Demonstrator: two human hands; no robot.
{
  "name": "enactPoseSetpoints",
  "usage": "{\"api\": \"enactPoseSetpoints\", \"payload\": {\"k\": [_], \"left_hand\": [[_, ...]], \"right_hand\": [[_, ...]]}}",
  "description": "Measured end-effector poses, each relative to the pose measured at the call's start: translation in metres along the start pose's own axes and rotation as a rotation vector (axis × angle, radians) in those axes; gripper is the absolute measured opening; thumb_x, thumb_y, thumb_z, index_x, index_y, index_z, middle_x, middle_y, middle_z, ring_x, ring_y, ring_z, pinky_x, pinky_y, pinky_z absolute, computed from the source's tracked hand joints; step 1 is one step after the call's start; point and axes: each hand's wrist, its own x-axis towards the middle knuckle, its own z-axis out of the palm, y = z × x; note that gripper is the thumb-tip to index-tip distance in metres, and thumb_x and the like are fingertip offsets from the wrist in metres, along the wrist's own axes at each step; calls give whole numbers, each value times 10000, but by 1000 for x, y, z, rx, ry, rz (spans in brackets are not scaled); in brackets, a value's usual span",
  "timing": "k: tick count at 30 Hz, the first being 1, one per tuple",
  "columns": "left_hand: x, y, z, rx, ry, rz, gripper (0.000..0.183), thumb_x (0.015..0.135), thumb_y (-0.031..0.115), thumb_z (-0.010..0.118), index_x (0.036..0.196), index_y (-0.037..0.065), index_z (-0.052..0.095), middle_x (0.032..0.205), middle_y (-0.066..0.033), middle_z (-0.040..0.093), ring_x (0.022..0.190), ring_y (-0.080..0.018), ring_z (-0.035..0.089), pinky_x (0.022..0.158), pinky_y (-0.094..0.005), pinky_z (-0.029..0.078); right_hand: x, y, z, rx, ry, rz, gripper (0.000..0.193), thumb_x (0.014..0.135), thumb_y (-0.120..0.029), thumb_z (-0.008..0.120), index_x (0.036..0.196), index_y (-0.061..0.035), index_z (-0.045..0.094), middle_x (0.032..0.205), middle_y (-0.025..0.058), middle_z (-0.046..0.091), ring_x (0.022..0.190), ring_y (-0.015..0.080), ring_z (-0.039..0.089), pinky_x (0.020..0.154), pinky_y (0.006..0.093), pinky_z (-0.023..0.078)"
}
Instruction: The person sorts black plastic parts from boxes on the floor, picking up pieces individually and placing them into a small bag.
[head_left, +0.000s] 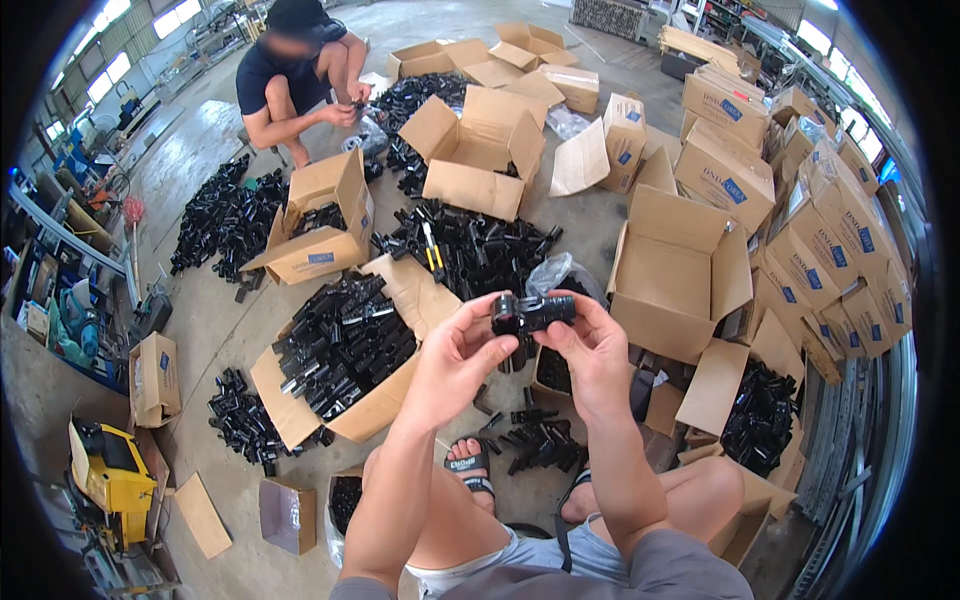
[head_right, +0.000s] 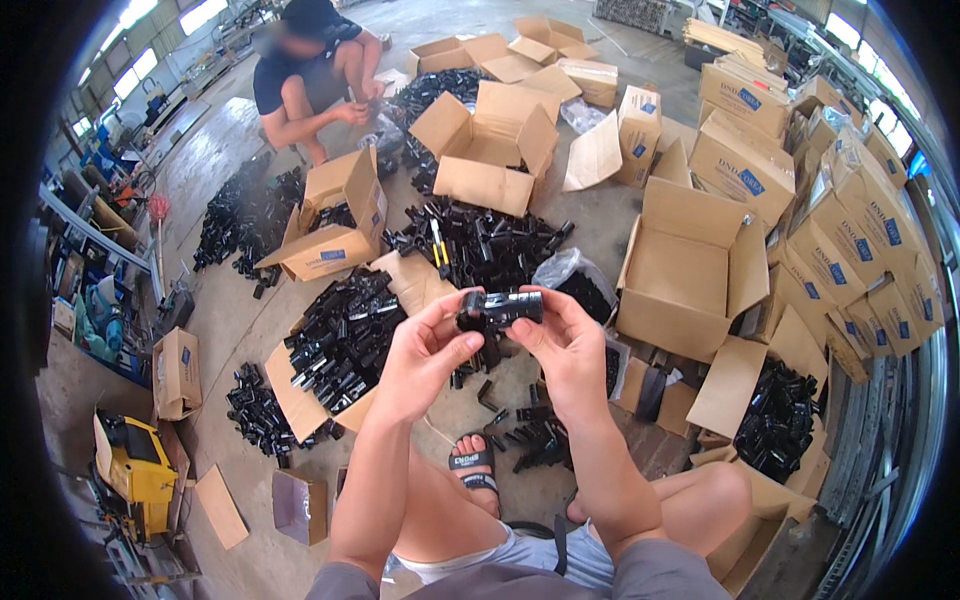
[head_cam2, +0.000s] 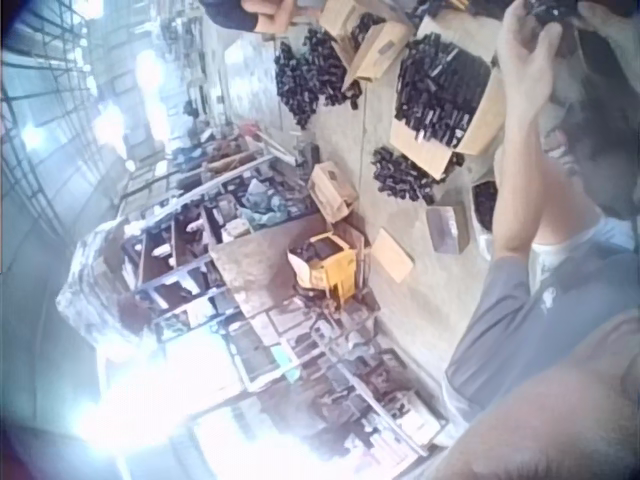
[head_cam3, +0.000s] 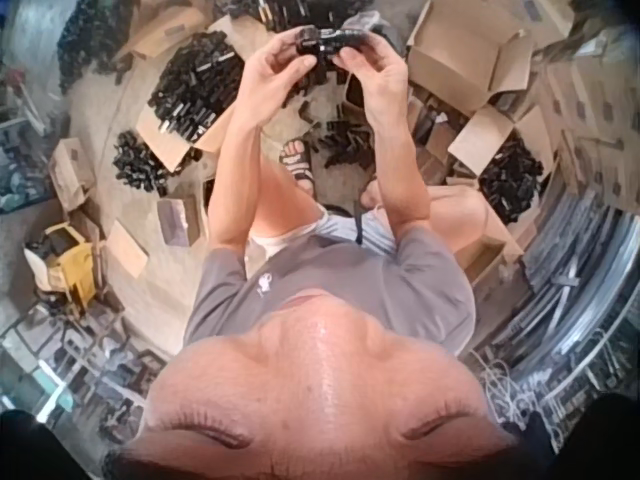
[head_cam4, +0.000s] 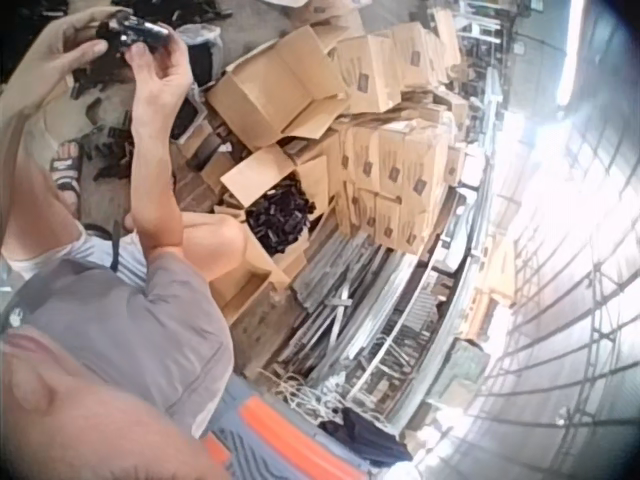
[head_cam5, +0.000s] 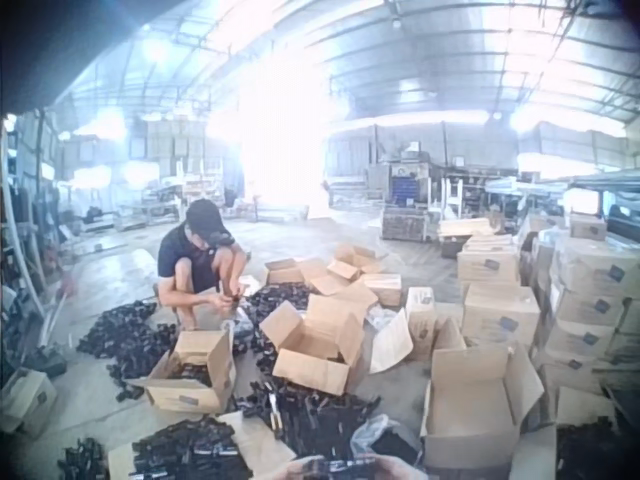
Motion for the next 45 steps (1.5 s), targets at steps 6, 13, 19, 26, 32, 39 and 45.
{"api": "enactPoseSetpoints", "payload": {"k": [6,13,19,26,32,39,45], "left_hand": [[5,-4,10,39,36,66,552,953,1,684,1459,-20,465,1187,-73,692,1036,-85,633,907,-248,506],[2,-2,13,6,-17,8,542,941,-20,684,1440,-22,473,1162,-69,693,1049,-94,634,924,-254,507],[4,-8,9,-132,-21,-203,492,879,24,772,1334,1,584,998,6,708,904,-53,649,752,-212,502],[3,-5,11,-66,-21,-222,514,861,-41,767,1333,-42,565,1090,-51,708,974,-82,652,883,-243,536],[4,-15,12,-111,9,-228,482,866,-49,756,1317,-31,587,1057,-40,716,958,-75,650,858,-240,542],[8,-18,8,-24,100,-87,224,865,-19,758,1005,-1,583,865,71,511,806,-21,489,719,-213,464],[12,-20,-12,-31,48,-40,391,889,-25,721,1262,-36,602,1143,-30,701,1023,-63,614,921,-250,498]], "right_hand": [[2,0,-6,64,40,67,352,928,-83,743,1226,53,613,1106,118,710,982,163,700,887,320,594],[-2,1,-4,64,93,9,330,933,-99,745,1195,53,614,1069,114,722,934,163,707,853,305,586],[2,8,-9,81,108,39,331,933,-120,751,1185,47,617,1033,107,730,871,144,709,814,280,576],[1,8,-8,104,120,52,332,930,-122,755,1179,50,618,1043,119,733,874,152,713,824,287,582],[3,9,-12,81,108,78,322,928,-117,757,1179,31,620,1051,112,727,901,152,708,836,292,578],[33,54,-58,-33,128,99,363,1043,-310,592,1229,1,606,979,78,695,859,164,700,723,311,587],[35,241,-230,-1590,50,561,471,844,-215,760,1274,-80,624,1102,233,718,1062,405,687,912,512,535]]}}
